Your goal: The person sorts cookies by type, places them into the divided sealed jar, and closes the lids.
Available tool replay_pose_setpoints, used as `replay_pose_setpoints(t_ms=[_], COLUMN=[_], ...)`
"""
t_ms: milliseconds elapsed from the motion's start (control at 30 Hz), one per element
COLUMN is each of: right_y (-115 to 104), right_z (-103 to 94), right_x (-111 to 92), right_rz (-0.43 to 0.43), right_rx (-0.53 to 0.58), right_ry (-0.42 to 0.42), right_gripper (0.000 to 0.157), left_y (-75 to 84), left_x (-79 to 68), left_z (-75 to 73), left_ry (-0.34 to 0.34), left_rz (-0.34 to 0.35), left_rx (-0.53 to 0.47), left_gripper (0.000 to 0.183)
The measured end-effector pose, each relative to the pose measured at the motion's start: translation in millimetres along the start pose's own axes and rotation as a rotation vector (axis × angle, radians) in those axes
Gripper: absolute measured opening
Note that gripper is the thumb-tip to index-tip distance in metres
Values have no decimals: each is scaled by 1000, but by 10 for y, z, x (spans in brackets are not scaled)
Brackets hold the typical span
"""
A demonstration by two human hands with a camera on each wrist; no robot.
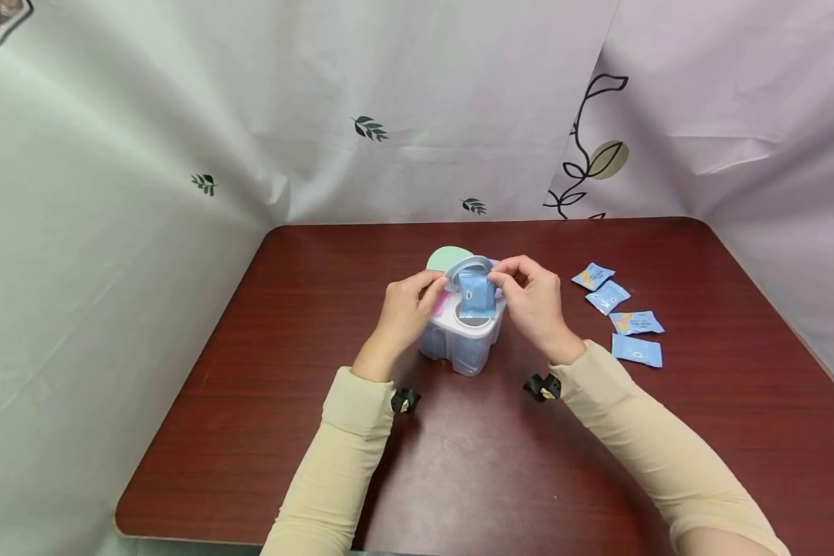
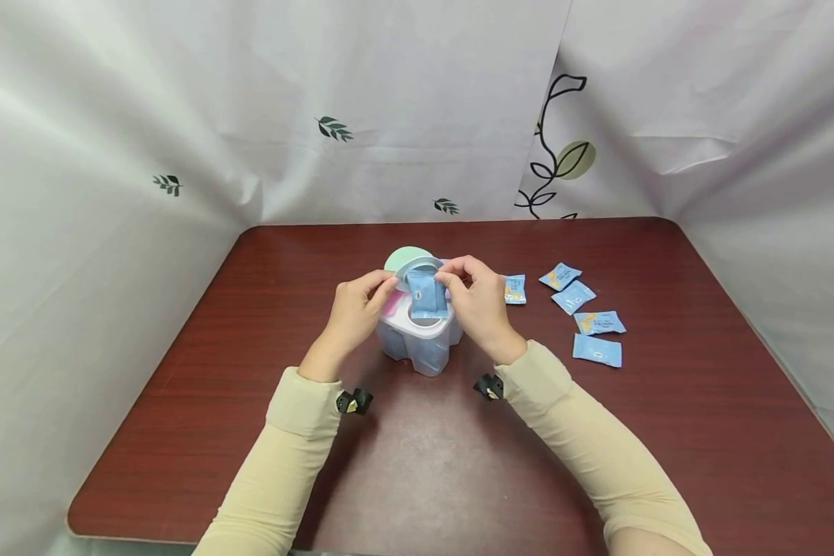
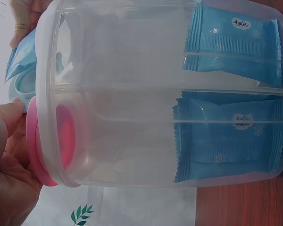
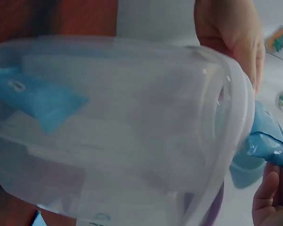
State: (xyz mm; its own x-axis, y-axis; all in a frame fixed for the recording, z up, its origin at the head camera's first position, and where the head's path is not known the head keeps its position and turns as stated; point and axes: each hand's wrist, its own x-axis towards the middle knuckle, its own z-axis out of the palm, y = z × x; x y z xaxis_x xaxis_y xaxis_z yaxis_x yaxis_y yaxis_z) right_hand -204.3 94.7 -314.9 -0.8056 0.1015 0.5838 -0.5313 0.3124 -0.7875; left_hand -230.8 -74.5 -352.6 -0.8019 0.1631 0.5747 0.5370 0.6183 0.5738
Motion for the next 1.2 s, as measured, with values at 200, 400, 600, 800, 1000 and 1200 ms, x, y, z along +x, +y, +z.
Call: replay_pose_setpoints(t_ms=[200,400,600,800,1000,1200], right_y=[305,478,471,458,373,314], right_z=[106,91,32,-3,-63,-98], right_x=[-19,-44,-8,-17,12,42], right_rz=[-199,-399,-477,-630,-697,-720], right_rx=[24,-87,-106,-175,-248,-332], right_ry=[36,2,47,-70,-150,-239], right_gripper=[12,11,11,14,14,19], left_y=[-4,-12,-5,-20,-11,-25], left_x=[-2,-9,-4,-5,-5,0], left_z=[13,32,17,29,21,23], left_ry=[7,-4,9,10,18,29], left_rz=[12,12,9,26,24,37], left_rx=[1,1,2,-4,-8,-7], left_gripper=[16,16,16,16,15,14])
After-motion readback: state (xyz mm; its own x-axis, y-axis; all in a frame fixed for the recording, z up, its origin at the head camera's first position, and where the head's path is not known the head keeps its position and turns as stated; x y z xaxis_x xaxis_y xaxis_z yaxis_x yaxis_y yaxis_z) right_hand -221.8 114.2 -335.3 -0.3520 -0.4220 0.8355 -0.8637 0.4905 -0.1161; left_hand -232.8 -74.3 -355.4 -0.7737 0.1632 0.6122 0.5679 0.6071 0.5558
